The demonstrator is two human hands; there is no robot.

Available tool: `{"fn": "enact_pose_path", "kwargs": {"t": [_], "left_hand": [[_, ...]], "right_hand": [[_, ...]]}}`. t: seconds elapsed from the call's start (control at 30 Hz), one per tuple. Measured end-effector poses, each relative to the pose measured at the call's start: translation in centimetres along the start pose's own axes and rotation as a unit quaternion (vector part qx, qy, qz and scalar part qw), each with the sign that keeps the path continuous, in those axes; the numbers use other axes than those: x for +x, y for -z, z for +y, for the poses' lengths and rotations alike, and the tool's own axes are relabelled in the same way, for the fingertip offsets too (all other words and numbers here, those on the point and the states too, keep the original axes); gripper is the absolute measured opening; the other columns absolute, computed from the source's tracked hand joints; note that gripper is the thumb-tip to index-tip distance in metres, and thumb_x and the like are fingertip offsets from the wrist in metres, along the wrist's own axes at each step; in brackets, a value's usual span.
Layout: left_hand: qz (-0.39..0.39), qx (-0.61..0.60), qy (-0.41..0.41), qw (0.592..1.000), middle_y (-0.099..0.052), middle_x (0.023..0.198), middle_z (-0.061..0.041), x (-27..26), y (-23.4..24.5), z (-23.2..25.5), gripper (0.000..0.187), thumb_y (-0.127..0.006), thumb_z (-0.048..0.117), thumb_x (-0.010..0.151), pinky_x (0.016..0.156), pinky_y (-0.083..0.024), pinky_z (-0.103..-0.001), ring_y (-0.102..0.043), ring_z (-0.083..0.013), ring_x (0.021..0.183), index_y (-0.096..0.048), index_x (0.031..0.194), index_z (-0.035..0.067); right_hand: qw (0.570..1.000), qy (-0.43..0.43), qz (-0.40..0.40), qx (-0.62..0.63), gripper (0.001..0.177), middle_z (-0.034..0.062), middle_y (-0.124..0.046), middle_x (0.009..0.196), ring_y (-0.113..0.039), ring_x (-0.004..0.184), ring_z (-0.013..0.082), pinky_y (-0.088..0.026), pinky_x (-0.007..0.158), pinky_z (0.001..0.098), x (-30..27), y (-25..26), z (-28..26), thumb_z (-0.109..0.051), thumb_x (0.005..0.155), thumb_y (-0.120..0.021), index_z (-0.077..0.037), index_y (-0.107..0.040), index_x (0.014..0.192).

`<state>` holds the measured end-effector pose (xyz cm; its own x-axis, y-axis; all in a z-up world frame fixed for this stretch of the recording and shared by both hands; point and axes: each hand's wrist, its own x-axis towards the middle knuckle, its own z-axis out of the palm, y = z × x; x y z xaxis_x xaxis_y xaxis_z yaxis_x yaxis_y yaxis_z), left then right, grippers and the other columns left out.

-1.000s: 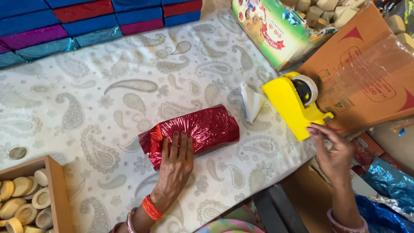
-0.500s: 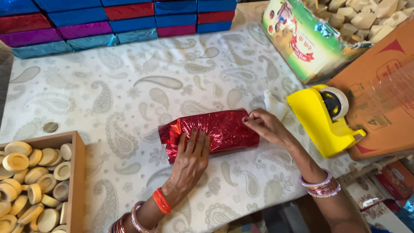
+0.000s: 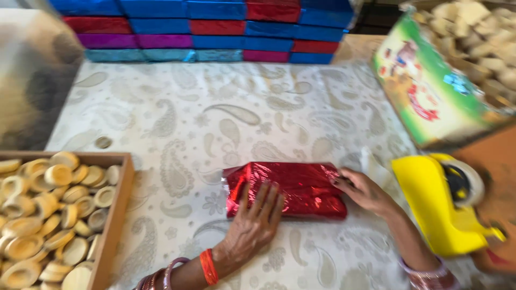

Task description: Packing small objects into a box and wrapping it in decorative foil

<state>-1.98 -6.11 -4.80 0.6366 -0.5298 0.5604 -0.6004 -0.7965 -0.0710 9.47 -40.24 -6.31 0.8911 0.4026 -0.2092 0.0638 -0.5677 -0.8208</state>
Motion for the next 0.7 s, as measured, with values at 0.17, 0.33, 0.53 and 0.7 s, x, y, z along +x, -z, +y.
{"fn": "enact_pose_path", "kwargs": {"t": [0.17, 0.33, 0.53, 0.7], "left_hand": [[-0.015, -0.02, -0.006, 1.0, -0.064, 0.131, -0.032, 0.3, 1.2, 0.5, 0.05, -0.066, 0.009, 0.083, 0.11, -0.035, -0.071, -0.059, -0.0454, 0.129, -0.062, 0.129, -0.008], [-0.013, -0.094, -0.003, 0.996, -0.066, 0.126, -0.03, 0.7, 1.4, -0.5, 0.055, -0.065, 0.006, 0.081, 0.11, -0.037, -0.068, -0.061, -0.0432, 0.124, -0.058, 0.134, -0.01], [0.01, -0.174, 0.041, 0.984, -0.069, 0.117, -0.024, 0.6, 1.2, -0.8, 0.06, -0.063, 0.002, 0.087, 0.107, -0.037, -0.06, -0.062, -0.0379, 0.124, -0.044, 0.142, -0.009], [-0.011, -0.238, 0.088, 0.967, -0.069, 0.116, -0.021, 1.0, 2.2, -1.1, 0.065, -0.06, -0.005, 0.081, 0.107, -0.038, -0.058, -0.065, -0.0341, 0.119, -0.042, 0.144, -0.009]], "right_hand": [[0.994, 0.008, -0.044, 0.099, 0.027, -0.0053, -0.07, 0.102, -0.057, 0.097, 0.0041, -0.048, 0.088, 0.0238, -0.9, 0.3, -2.1, -0.024, 0.1, -0.057, -0.003, -0.068, 0.113], [0.99, 0.0, 0.017, 0.137, 0.028, 0.0011, -0.07, 0.111, -0.06, 0.102, 0.0084, -0.05, 0.09, 0.0284, -0.7, 0.0, -0.8, -0.021, 0.1, -0.06, -0.002, -0.065, 0.12], [0.95, 0.186, 0.249, -0.004, 0.036, 0.008, -0.063, 0.13, -0.06, 0.121, 0.017, -0.048, 0.105, 0.034, -2.9, -1.7, -9.3, -0.018, 0.097, -0.069, -0.001, -0.055, 0.126], [0.91, 0.279, 0.211, -0.222, 0.041, 0.0076, -0.066, 0.129, -0.062, 0.122, 0.0242, -0.047, 0.109, 0.041, -3.4, -6.1, -13.5, -0.021, 0.088, -0.078, -0.005, -0.066, 0.123]]}}
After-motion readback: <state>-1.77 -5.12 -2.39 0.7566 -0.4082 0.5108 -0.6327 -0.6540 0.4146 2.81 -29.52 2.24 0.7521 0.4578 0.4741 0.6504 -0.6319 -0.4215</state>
